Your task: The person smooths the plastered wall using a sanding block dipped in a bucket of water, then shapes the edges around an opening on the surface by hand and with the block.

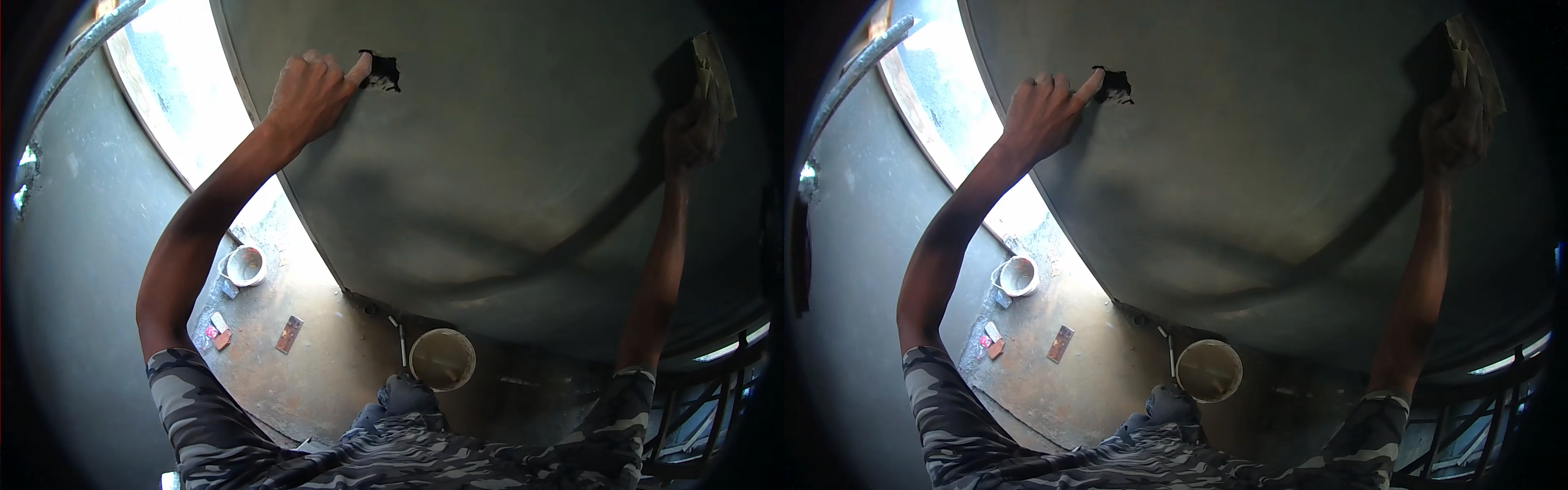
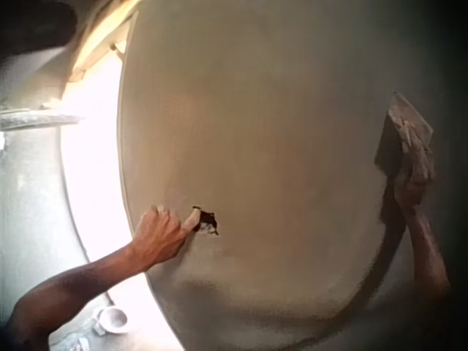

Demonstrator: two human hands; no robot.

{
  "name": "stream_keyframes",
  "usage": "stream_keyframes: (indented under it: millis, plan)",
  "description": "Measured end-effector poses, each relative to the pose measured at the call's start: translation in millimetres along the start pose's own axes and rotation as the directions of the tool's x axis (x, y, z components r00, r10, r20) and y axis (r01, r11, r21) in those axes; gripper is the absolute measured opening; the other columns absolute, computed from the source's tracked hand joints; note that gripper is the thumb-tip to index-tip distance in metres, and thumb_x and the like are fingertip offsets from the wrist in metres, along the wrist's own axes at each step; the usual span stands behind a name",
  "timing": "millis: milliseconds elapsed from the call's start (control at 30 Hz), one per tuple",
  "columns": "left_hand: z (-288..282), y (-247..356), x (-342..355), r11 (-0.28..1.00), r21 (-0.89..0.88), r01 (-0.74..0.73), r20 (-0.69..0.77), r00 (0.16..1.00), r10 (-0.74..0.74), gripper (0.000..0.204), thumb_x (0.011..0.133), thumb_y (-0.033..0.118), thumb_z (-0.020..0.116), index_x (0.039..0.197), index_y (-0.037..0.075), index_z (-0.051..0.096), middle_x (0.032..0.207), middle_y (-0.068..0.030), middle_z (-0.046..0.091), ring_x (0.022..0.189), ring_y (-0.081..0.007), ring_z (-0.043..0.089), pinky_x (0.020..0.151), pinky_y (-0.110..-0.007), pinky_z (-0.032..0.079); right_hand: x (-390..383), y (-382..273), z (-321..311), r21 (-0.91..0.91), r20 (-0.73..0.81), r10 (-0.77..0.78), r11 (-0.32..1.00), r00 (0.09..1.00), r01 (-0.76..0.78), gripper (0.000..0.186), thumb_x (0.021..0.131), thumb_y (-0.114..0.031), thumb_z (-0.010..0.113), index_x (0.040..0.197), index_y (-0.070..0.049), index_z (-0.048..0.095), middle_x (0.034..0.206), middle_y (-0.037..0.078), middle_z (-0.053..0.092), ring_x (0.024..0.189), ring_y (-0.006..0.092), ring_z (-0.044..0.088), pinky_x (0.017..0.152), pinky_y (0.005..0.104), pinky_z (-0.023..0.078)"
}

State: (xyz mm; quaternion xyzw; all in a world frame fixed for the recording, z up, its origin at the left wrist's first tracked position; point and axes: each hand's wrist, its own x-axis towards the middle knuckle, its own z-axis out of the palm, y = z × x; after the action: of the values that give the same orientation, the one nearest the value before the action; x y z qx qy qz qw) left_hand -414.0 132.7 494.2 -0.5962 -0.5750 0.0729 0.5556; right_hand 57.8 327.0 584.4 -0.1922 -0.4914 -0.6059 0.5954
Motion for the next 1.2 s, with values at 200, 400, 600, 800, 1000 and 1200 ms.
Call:
stream_keyframes:
  millis: [200,400,600,800,1000,1200]
  plan:
    - [0,7,1,1.0,-0.014,0.01,-0.002,1.0,-0.01,0.049,0.088,0.018,0.061,0.136,0.013,0.051,0.066,-0.002,0.06,0.062,-0.0154,0.057,0.05,-0.03,0.039,6,-13,-5,0.026,-0.038,0.005,1.0,0.999,-0.004,0.024,0.097,-0.015,0.058,0.116,-0.006,0.068,0.107,0.008,0.073,0.094,0.0269,0.072,0.08,0.0378,0.056]
    - [1,17,10,0.999,0.002,0.047,0.064,0.997,-0.047,0.048,0.088,0.018,0.064,0.132,0.011,0.049,0.07,-0.004,0.062,0.065,-0.0164,0.061,0.049,-0.031,0.041,3,-5,-3,0.016,0.007,-0.004,1.0,1.0,0.004,0.026,0.097,-0.018,0.059,0.116,-0.004,0.069,0.11,0.013,0.072,0.095,0.0308,0.071,0.081,0.0409,0.056]
    - [3,13,13,0.999,-0.035,0.003,-0.012,1.0,-0.004,0.038,0.089,0.014,0.061,0.125,0.007,0.054,0.07,-0.0037,0.064,0.067,-0.0152,0.062,0.048,-0.029,0.043,14,-12,-8,0.07,-0.013,-0.022,0.997,1.0,0.023,0.025,0.097,-0.017,0.059,0.116,-0.003,0.068,0.108,0.014,0.073,0.093,0.0316,0.072,0.078,0.0408,0.057]
    - [8,14,13,0.994,-0.108,0.02,-0.004,1.0,-0.021,0.036,0.088,0.014,0.061,0.122,0.004,0.055,0.073,-0.0052,0.067,0.07,-0.0169,0.065,0.049,-0.03,0.046,3,-16,-1,-0.003,-0.044,0.032,0.999,0.998,-0.033,0.025,0.097,-0.021,0.061,0.117,-0.007,0.068,0.11,0.007,0.073,0.095,0.0249,0.072,0.079,0.0369,0.055]
    - [14,14,14,0.992,-0.125,-0.007,-0.235,0.972,-0.023,0.028,0.084,0.012,0.061,0.108,-0.001,0.062,0.062,-0.0029,0.061,0.059,-0.0152,0.061,0.045,-0.03,0.042,0,-10,-2,-0.046,0.005,0.045,0.998,0.999,-0.045,0.025,0.096,-0.017,0.062,0.117,-0.007,0.067,0.111,0.006,0.073,0.098,0.0234,0.072,0.082,0.0366,0.054]
    - [17,18,12,0.992,-0.122,0.035,-0.074,0.996,-0.044,0.037,0.086,0.015,0.062,0.12,0.003,0.055,0.074,-0.0061,0.068,0.071,-0.0189,0.066,0.052,-0.032,0.049,4,-17,-6,0.011,0.004,0.043,0.999,0.999,-0.043,0.027,0.097,-0.017,0.06,0.12,-0.005,0.067,0.113,0.009,0.072,0.099,0.0268,0.071,0.084,0.0375,0.054]
